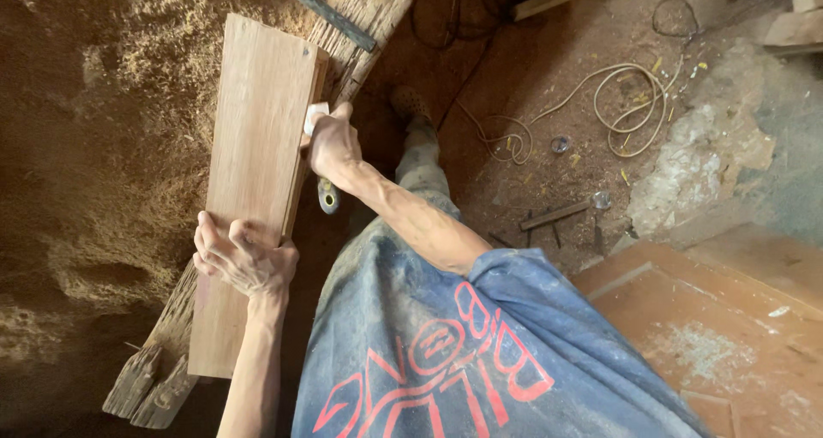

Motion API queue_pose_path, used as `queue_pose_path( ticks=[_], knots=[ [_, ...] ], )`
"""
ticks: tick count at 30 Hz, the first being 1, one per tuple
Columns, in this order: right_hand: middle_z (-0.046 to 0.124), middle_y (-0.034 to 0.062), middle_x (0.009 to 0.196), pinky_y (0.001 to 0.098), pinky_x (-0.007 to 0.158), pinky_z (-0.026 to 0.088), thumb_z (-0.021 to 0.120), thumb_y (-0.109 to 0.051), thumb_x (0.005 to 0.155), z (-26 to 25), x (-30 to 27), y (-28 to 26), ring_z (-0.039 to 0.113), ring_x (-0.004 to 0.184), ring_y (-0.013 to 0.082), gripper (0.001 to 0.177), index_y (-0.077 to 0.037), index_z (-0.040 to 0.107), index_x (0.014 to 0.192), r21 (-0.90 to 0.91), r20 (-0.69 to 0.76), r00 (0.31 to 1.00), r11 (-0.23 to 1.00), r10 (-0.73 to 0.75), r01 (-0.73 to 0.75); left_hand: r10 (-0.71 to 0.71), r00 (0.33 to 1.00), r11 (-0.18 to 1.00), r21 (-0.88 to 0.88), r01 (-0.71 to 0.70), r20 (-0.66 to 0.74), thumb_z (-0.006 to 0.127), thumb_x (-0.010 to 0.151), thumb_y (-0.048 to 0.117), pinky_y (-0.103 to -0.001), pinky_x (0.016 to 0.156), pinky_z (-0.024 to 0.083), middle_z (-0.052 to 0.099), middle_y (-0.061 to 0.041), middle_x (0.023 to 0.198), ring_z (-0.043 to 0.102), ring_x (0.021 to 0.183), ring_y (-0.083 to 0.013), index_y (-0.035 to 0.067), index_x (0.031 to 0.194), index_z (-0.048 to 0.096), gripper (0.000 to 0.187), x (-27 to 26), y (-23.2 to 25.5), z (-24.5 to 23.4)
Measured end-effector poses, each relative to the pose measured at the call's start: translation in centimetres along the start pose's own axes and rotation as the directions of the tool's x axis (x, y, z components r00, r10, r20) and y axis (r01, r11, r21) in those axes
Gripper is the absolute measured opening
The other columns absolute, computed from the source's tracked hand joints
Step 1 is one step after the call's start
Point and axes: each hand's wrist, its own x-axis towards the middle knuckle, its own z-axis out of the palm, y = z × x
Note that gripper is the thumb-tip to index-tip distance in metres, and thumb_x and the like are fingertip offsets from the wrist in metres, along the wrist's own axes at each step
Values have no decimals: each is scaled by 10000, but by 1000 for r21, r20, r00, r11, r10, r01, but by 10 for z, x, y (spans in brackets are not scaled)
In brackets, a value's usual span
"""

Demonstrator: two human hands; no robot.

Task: The person applies wood filler to the joints of wooden frames using a putty knife and their fingers. They sand the wood with sandpaper, pick up and rotate different frames on a workbench, and move various items across the sawdust-covered surface.

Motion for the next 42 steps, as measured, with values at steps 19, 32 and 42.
queue_pose_path(
  ticks=[19, 32, 42],
  knots=[
    [738, 172, 960, 474, 925, 535, 667, -332, 958, -54, -30, -11, 676, 990, 363, 277, -82, 780, 994, -611, 789, 524, -492, -320, 620, -33, 998, 979, 198, 45, -62, 716, 773, 93, -698, 1135, 299, 423, -259, 1536, 388, 1449, -464, 149, 1392, 491, 661, 5, 9, 24],
    [716, 51, 852, 244, 558, 558, 733, -158, 882, -239, -142, -104, 655, 650, 80, 361, -6, 710, 1209, -171, 453, 817, 865, -356, 472, -184, 837, 975, -12, 222, 515, 598, 859, 28, -435, 752, 582, 681, -66, 1246, 722, 874, -286, 270, 1414, 626, 606, 104, -51, -26],
    [647, 91, 1158, 457, 781, 592, 751, -152, 874, -215, -99, -166, 681, 976, 315, 338, -194, 711, 1208, -590, 647, 337, -170, -683, 789, -221, 892, 971, 3, 239, 394, 733, 748, 147, -476, 818, 527, 727, -66, 1009, 702, 972, -302, 203, 1071, 685, 331, 93, -49, 79]
  ],
)
